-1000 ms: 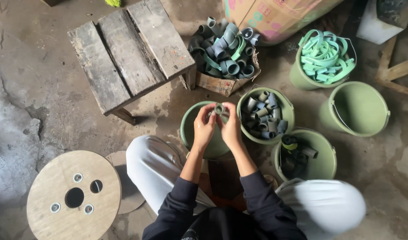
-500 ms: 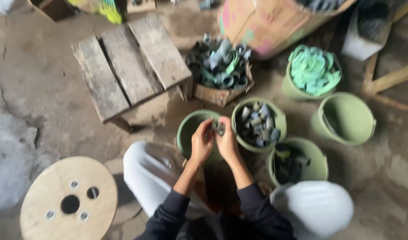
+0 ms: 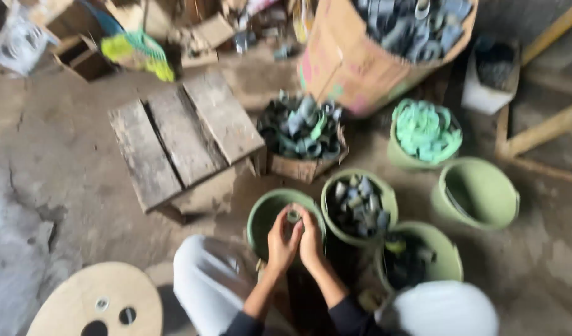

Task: The person sits on the floor and cleans small gray plastic pipe fittings by hand. They dip each fitting into a bucket of water, scrub it with a green cloth, and place it into a bucket for cleaned items. The process is repeated for several fittings.

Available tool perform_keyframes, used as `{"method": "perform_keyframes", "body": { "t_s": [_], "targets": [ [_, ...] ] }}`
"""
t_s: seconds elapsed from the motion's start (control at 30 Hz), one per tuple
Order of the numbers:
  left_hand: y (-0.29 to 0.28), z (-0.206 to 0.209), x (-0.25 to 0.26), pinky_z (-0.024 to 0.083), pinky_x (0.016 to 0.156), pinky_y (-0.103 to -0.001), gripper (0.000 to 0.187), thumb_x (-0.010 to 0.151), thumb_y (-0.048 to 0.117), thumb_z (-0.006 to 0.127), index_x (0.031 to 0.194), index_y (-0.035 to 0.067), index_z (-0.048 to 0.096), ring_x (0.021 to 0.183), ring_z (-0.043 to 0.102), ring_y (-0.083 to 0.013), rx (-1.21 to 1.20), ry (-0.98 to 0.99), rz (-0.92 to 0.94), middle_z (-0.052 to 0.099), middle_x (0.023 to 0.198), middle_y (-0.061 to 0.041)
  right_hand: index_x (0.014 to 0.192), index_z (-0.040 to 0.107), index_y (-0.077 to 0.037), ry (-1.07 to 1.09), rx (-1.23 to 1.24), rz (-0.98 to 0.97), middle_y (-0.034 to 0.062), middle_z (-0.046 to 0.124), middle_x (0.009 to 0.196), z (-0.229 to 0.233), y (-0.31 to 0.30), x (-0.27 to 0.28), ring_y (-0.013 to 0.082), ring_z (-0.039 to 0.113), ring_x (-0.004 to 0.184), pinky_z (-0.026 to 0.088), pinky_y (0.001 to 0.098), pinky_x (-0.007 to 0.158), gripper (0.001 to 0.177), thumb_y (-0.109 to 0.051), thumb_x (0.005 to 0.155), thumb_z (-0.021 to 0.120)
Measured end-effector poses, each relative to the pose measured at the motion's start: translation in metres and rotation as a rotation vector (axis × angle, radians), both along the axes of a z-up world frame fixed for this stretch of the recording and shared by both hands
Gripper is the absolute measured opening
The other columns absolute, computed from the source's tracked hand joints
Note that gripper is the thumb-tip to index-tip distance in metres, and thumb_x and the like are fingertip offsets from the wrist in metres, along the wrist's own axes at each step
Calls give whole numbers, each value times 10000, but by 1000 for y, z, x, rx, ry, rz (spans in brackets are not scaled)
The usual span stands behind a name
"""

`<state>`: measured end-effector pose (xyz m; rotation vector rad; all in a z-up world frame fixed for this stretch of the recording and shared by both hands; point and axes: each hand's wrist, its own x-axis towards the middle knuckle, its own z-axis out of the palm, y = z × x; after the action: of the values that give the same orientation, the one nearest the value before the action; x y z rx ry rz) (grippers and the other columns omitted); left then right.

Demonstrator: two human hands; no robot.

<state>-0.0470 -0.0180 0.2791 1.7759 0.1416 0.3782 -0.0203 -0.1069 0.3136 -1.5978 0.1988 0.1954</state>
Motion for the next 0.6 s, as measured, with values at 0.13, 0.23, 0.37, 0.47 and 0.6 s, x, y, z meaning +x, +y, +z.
{"method": "perform_keyframes", "body": {
  "t_s": [0.13, 0.23, 0.37, 0.47, 0.6],
  "targets": [
    [-10, 57, -14, 507, 998, -561, 399, 820, 12, 804, 1191, -50, 670, 1223, 614, -479, 26, -545, -30, 685, 1273, -259, 1206, 719, -39, -994, -441, -218, 120, 681, 1209, -51, -18, -17, 285, 656, 1140, 503, 375, 1048, 303, -52, 946, 562],
    [-15, 40, -5, 415, 1190, -580, 309, 1012, 104, 617, 1291, -19, 562, 1357, 522, -477, 92, -644, -218, 597, 1358, -256, 1047, 726, 31, -867, -241, -128, 158, 714, 1035, -104, -27, 7, 295, 698, 976, 563, 373, 901, 322, -72, 917, 451],
    [-13, 16, -30, 483, 1018, -573, 270, 938, 56, 650, 1203, 13, 625, 1181, 608, -457, 151, -288, -142, 672, 1199, -235, 1482, 460, 46, 384, -155, 144, 291, 453, 1529, -113, -8, -39, 388, 415, 1445, 308, 476, 1228, 866, -686, 1022, 413],
    [-15, 16, 11, 542, 870, -566, 255, 874, 16, 679, 1128, 41, 678, 1031, 681, -440, 199, -107, -76, 735, 1062, -216, 1395, 562, -25, 315, -122, 34, 232, 538, 1469, -23, -6, 8, 361, 475, 1405, 335, 448, 1205, 707, -601, 1031, 376],
    [-24, 85, -17, 537, 994, -449, 294, 818, 17, 800, 1105, 60, 753, 1151, 701, -341, -20, -308, 1, 770, 1146, -136, 1242, 624, -95, -737, -353, -192, 93, 645, 1163, -42, -27, -19, 266, 623, 1122, 464, 378, 1005, 409, 42, 857, 627]
  ]
}}
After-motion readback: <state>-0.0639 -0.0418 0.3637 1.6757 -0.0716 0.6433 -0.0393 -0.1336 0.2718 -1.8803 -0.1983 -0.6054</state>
